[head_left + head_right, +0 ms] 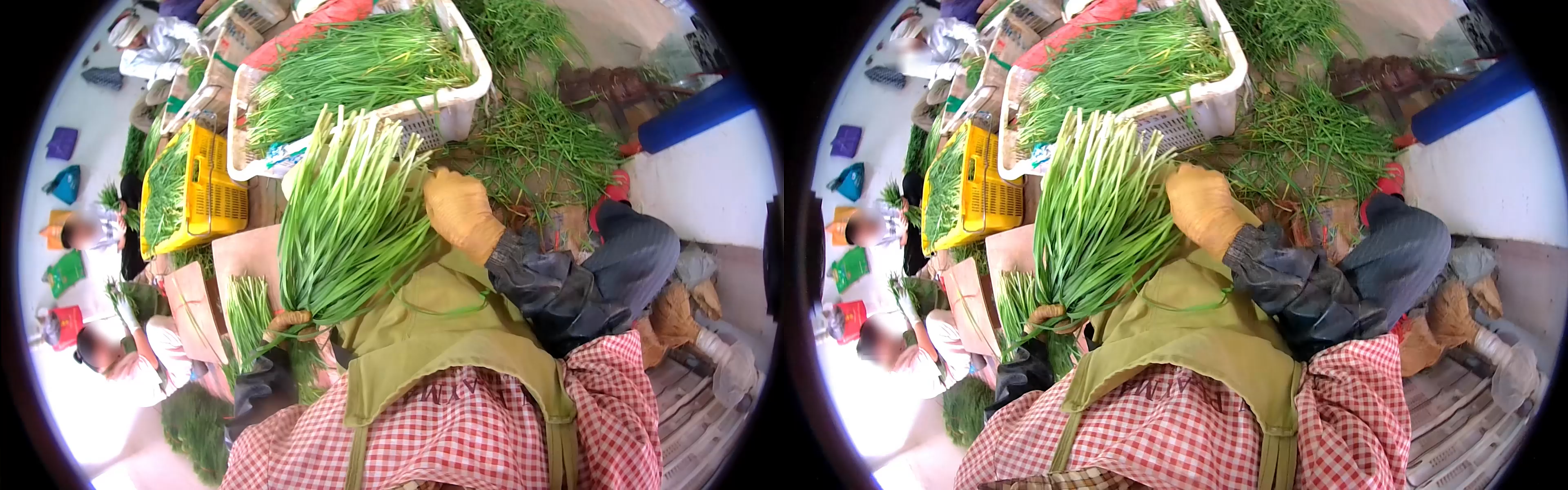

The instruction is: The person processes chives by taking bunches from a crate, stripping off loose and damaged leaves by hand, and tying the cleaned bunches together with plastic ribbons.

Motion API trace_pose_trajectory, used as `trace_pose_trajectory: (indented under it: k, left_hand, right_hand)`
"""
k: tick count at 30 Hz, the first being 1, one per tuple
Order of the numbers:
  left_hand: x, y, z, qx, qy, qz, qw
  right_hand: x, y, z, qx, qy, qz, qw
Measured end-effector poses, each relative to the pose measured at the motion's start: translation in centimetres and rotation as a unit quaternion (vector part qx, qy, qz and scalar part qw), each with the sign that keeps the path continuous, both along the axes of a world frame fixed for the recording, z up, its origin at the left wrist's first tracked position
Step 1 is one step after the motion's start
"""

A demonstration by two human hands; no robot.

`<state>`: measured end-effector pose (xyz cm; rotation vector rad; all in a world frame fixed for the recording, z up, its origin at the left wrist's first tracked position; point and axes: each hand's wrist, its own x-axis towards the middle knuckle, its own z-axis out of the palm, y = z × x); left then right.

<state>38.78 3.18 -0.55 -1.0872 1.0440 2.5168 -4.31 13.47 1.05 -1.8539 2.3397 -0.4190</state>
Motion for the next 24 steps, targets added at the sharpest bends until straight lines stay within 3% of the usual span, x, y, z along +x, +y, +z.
trace_pose_trajectory:
  k: [5, 7, 9, 10, 11, 13, 17, 19, 21, 23, 24]
  left_hand:
    - [-0.2, -0.3, -1.1, 0.062, 0.054, 0.037, 0.996]
    - [-0.7, 0.5, 0.6, -0.057, -0.142, 0.093, 0.984]
    - [-2.5, 0.8, 2.0, 0.042, -0.005, 0.097, 0.994]
    - [0.6, 0.1, -1.7, 0.115, -0.034, 0.150, 0.981]
    - [-0.6, 0.4, -0.6, 0.117, -0.034, 0.151, 0.981]
    - [-2.9, 1.2, 2.0, -0.015, -0.051, 0.114, 0.992]
    - [-2.2, 0.7, 1.7, 0.012, -0.016, 0.098, 0.995]
    - [-2.3, 0.7, 1.9, 0.021, -0.007, 0.097, 0.995]
    - [-2.5, 0.7, 2.5, 0.043, -0.030, 0.088, 0.995]
    - [-3.2, 1.0, 3.6, 0.013, -0.045, 0.079, 0.996]
    - [-3.7, 1.1, 3.9, -0.014, -0.064, 0.070, 0.995]
  right_hand:
    - [-5.1, -0.9, -2.1, -0.059, 0.031, -0.117, 0.991]
    - [-9.5, -1.3, -5.0, 0.009, -0.009, -0.193, 0.981]
    - [-12.6, -0.5, -6.1, 0.004, 0.010, -0.248, 0.969]
    - [-13.5, -0.2, -6.0, 0.021, -0.021, -0.263, 0.964]
    - [-14.2, 0.2, -5.5, 0.039, -0.051, -0.277, 0.959]
    - [-15.2, 1.3, -5.0, 0.019, -0.061, -0.294, 0.954]
    - [-18.5, 3.2, -4.5, -0.067, -0.068, -0.416, 0.905]
    - [-23.7, 5.1, -7.0, -0.285, -0.301, -0.364, 0.834]
    - [-26.8, 6.7, -3.8, -0.358, -0.529, -0.408, 0.652]
    - [-28.7, 7.2, -0.6, -0.429, -0.619, -0.368, 0.545]
    - [-29.1, 6.6, 1.6, -0.463, -0.611, -0.353, 0.536]
